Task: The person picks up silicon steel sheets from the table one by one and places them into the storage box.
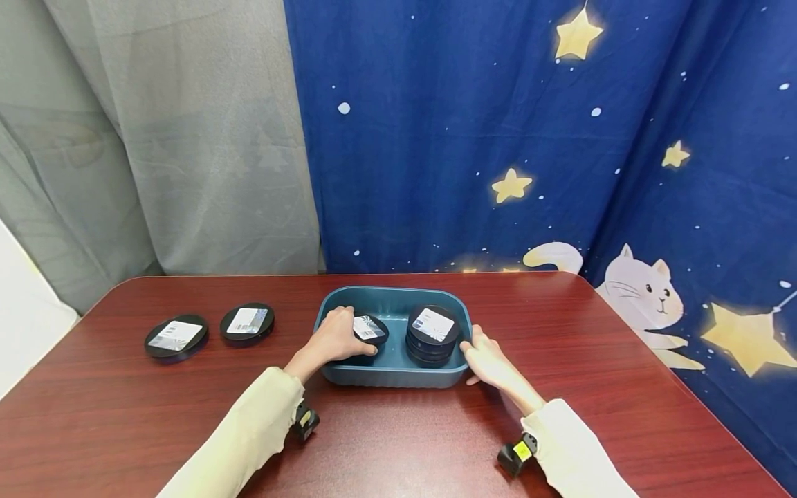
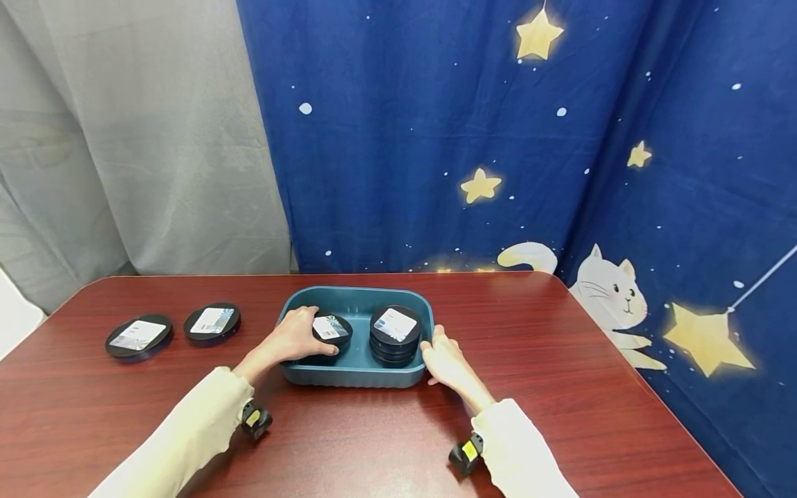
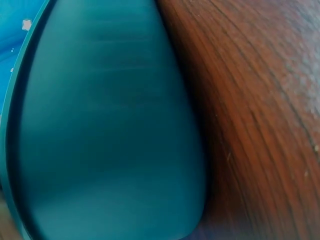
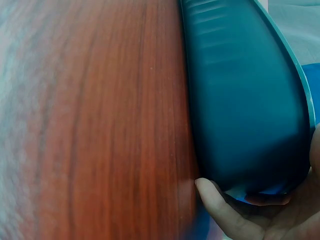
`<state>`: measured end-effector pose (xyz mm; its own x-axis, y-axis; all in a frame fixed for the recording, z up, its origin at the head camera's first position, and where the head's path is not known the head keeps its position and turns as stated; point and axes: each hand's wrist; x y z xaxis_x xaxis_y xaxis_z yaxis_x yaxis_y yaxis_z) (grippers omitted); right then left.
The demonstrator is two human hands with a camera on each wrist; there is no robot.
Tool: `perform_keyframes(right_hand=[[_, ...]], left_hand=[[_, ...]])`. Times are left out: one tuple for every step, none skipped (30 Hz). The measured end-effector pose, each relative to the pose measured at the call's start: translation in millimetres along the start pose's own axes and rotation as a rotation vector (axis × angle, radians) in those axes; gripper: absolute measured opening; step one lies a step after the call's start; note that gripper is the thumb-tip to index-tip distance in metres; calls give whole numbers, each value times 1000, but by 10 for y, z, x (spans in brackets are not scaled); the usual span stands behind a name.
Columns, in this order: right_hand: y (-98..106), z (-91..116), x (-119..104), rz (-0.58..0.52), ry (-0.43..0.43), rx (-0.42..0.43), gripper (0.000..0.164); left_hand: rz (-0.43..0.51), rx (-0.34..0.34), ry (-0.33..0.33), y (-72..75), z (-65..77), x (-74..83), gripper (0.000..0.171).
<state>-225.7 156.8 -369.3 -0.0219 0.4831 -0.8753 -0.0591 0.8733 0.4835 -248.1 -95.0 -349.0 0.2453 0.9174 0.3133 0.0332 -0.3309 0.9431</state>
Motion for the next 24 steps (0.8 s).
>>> perform_keyframes(right_hand=[[0, 1, -1, 1, 0, 0, 21], [-1, 1, -2, 4, 0, 1, 21], [-2, 3, -4, 6, -1, 1, 21], [-2, 3, -5, 10, -2, 1, 21], [-2, 4, -6, 13, -2, 2, 21], [-2, 4, -7, 15, -3, 3, 21], [-1, 4, -9, 16, -2, 3, 21], [-1, 4, -10, 18, -3, 4, 21], [0, 4, -11, 19, -4, 4, 21], [0, 3, -9, 20, -4, 4, 21], [0, 3, -10, 19, -4, 3, 21], [-1, 3, -9, 19, -3, 3, 21], [-1, 3, -8, 18, -2, 3, 21], [-2, 4, -7, 17, -2, 3, 21], [-3, 4, -6, 17, 0, 3, 21], [-4, 5, -6, 16, 1, 3, 21], [-4, 6, -6, 15, 2, 3, 21], [-5, 7, -4, 15, 4, 3, 21], [-6, 7, -4, 13, 3, 4, 22], [-6, 7, -3, 12, 3, 4, 22], [-6, 6, -3, 13, 3, 4, 22], [-6, 5, -2, 12, 2, 5, 22], [-6, 4, -2, 12, 1, 5, 21], [-7, 2, -2, 13, 1, 5, 21]], left_hand=[[0, -4, 2, -3, -1, 1, 72], [-1, -7, 3, -3, 0, 4, 71], [-1, -12, 6, -7, -1, 6, 70], [0, -14, 8, -12, -3, 7, 69], [0, -16, 10, -15, -3, 9, 68], [1, -17, 12, -18, -4, 12, 68], [3, -20, 15, -20, -6, 14, 67], [4, -23, 17, -20, -8, 18, 66], [7, -29, 23, -21, -11, 21, 66], [8, -35, 26, -19, -11, 24, 65], [6, -37, 27, -18, -10, 26, 63], [5, -44, 29, -17, -10, 29, 62], [2, -56, 35, -19, -12, 29, 62], [-5, -68, 39, -23, -15, 30, 61], [-13, -79, 42, -27, -16, 29, 61], [-23, -90, 45, -31, -18, 30, 61], [-36, -99, 47, -34, -20, 32, 61], [-47, -115, 53, -32, -20, 37, 62], [-59, -126, 57, -32, -22, 41, 63], [-69, -135, 61, -31, -22, 46, 63], [-76, -141, 64, -26, -22, 51, 63], [-80, -149, 69, -22, -22, 56, 63], [-86, -155, 71, -21, -22, 58, 64], [-88, -162, 74, -20, -22, 59, 64]])
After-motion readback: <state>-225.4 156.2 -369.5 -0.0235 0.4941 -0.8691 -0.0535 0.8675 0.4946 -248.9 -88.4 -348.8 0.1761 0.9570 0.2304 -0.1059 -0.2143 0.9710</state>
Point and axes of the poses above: each hand's wrist, its own z-axis away from the middle knuckle, its own y-axis out of the back of the hand, x = y × z, and after that the axes turned 8 degrees about -z, right-handed
